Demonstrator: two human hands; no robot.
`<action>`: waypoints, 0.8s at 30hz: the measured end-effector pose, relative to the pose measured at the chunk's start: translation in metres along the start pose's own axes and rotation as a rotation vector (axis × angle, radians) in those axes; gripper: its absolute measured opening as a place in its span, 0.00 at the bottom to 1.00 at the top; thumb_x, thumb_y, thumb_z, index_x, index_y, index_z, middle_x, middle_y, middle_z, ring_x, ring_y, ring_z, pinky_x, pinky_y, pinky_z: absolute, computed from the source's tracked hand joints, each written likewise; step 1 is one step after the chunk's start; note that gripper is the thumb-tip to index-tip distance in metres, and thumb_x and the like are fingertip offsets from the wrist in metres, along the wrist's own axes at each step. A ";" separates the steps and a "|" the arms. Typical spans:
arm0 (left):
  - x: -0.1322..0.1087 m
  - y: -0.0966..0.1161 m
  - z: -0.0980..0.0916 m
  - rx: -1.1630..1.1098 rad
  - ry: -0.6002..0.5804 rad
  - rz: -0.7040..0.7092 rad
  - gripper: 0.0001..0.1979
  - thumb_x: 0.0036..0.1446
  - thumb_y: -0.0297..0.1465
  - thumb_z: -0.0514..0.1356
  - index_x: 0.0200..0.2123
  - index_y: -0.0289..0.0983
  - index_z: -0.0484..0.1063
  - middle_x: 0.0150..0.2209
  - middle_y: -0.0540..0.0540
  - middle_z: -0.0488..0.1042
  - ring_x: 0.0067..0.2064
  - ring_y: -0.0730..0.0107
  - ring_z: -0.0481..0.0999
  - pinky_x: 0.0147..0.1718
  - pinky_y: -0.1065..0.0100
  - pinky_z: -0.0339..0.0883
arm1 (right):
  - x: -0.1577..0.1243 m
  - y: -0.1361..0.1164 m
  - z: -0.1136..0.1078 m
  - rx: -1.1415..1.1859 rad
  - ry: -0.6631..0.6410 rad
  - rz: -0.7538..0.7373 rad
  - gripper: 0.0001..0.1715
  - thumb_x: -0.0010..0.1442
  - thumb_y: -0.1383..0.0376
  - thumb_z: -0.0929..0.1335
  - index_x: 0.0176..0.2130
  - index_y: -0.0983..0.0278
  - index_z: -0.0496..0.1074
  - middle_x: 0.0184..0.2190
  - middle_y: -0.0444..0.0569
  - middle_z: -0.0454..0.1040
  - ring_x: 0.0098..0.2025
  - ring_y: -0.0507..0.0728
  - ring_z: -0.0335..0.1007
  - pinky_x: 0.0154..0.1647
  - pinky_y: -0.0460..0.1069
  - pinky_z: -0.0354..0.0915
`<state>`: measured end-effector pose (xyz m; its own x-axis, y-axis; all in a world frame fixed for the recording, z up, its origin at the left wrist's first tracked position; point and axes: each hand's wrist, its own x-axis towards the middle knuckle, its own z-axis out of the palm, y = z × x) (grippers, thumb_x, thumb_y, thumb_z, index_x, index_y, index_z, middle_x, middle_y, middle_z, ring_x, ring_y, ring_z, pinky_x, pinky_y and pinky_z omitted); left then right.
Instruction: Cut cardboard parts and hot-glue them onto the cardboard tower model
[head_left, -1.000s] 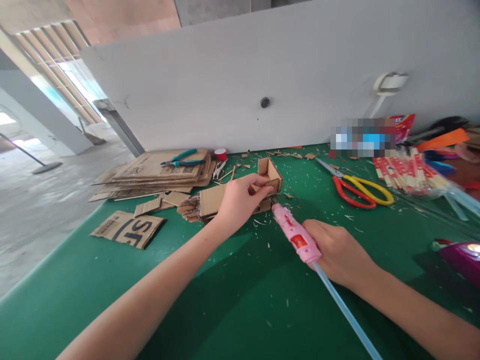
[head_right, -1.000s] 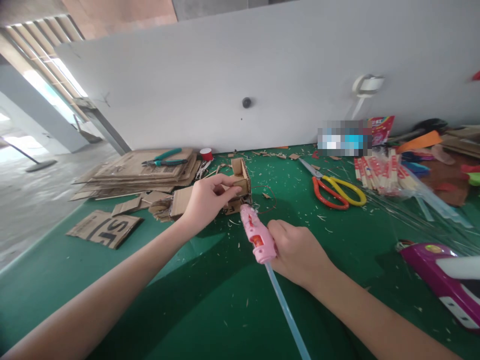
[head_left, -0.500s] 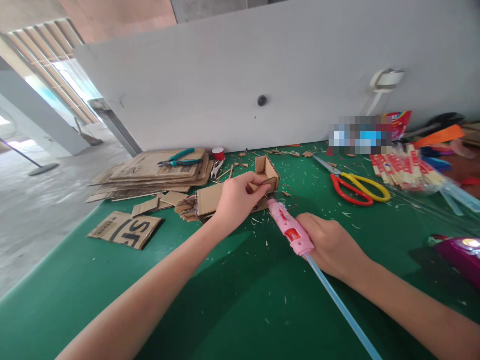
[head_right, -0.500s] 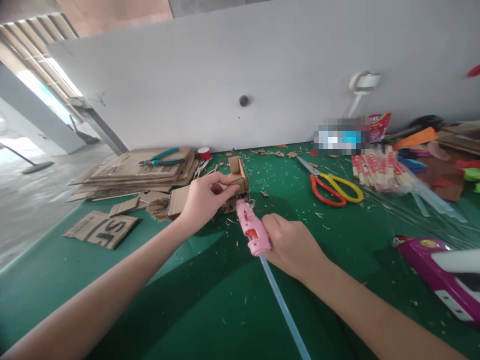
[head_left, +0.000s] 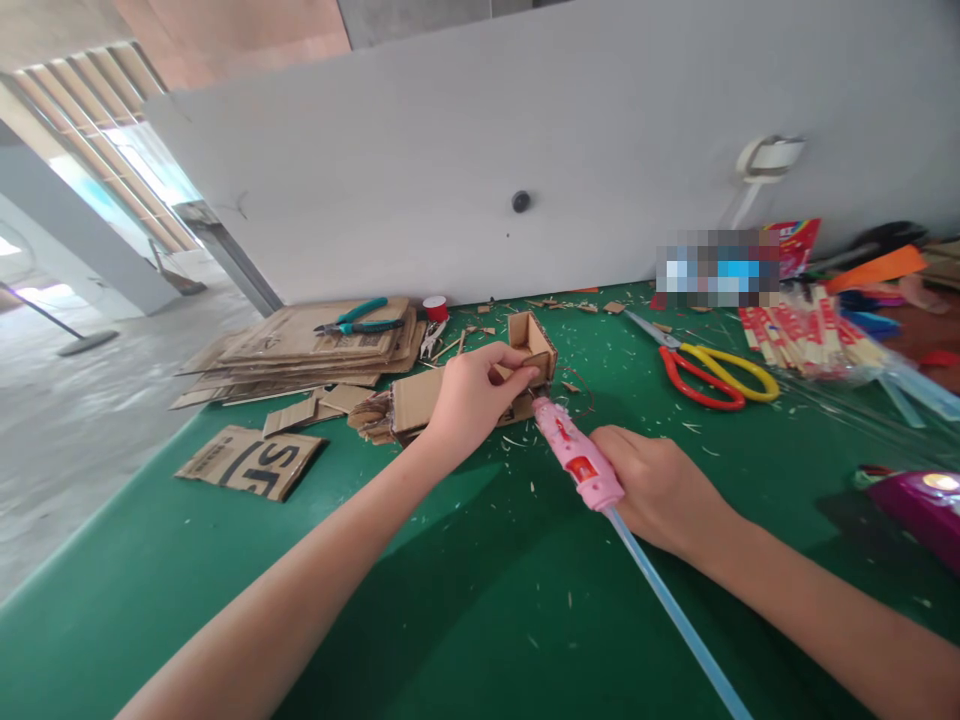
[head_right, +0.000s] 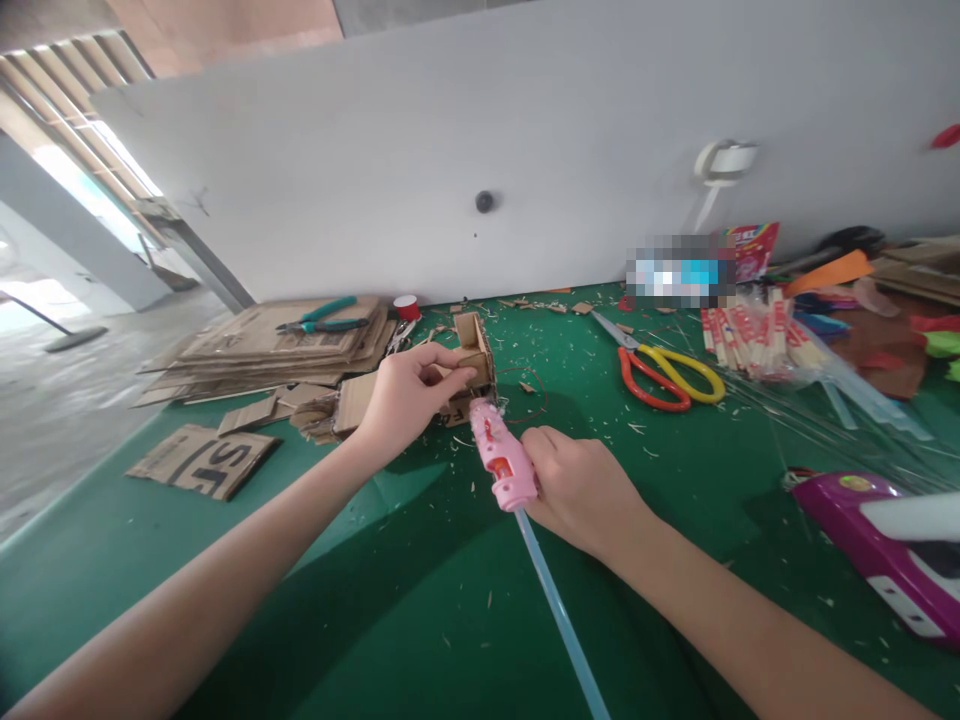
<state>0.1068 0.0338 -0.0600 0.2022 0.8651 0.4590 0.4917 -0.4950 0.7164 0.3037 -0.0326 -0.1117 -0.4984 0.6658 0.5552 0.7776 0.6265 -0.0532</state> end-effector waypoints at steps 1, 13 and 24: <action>0.000 0.000 0.000 -0.003 -0.002 -0.003 0.04 0.52 0.32 0.61 0.28 0.38 0.71 0.17 0.55 0.64 0.18 0.79 0.59 0.18 0.73 0.51 | 0.001 -0.001 0.000 0.001 0.009 0.004 0.09 0.58 0.64 0.59 0.27 0.63 0.60 0.20 0.45 0.64 0.18 0.50 0.57 0.19 0.47 0.46; 0.001 -0.002 0.001 -0.001 0.004 -0.026 0.05 0.51 0.34 0.61 0.28 0.38 0.72 0.16 0.55 0.64 0.18 0.78 0.61 0.19 0.72 0.54 | -0.006 0.009 -0.003 -0.050 -0.002 -0.010 0.08 0.56 0.68 0.58 0.25 0.63 0.59 0.19 0.45 0.63 0.19 0.50 0.57 0.19 0.47 0.46; 0.001 0.000 -0.001 0.003 -0.004 -0.017 0.04 0.52 0.32 0.61 0.29 0.37 0.72 0.20 0.53 0.70 0.19 0.79 0.62 0.20 0.72 0.55 | -0.003 0.001 -0.005 -0.040 0.072 0.006 0.08 0.55 0.68 0.58 0.24 0.62 0.58 0.18 0.44 0.62 0.17 0.50 0.55 0.17 0.46 0.47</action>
<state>0.1060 0.0344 -0.0597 0.1974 0.8736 0.4449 0.4975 -0.4803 0.7223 0.3077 -0.0360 -0.1091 -0.4658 0.6376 0.6136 0.7960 0.6048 -0.0242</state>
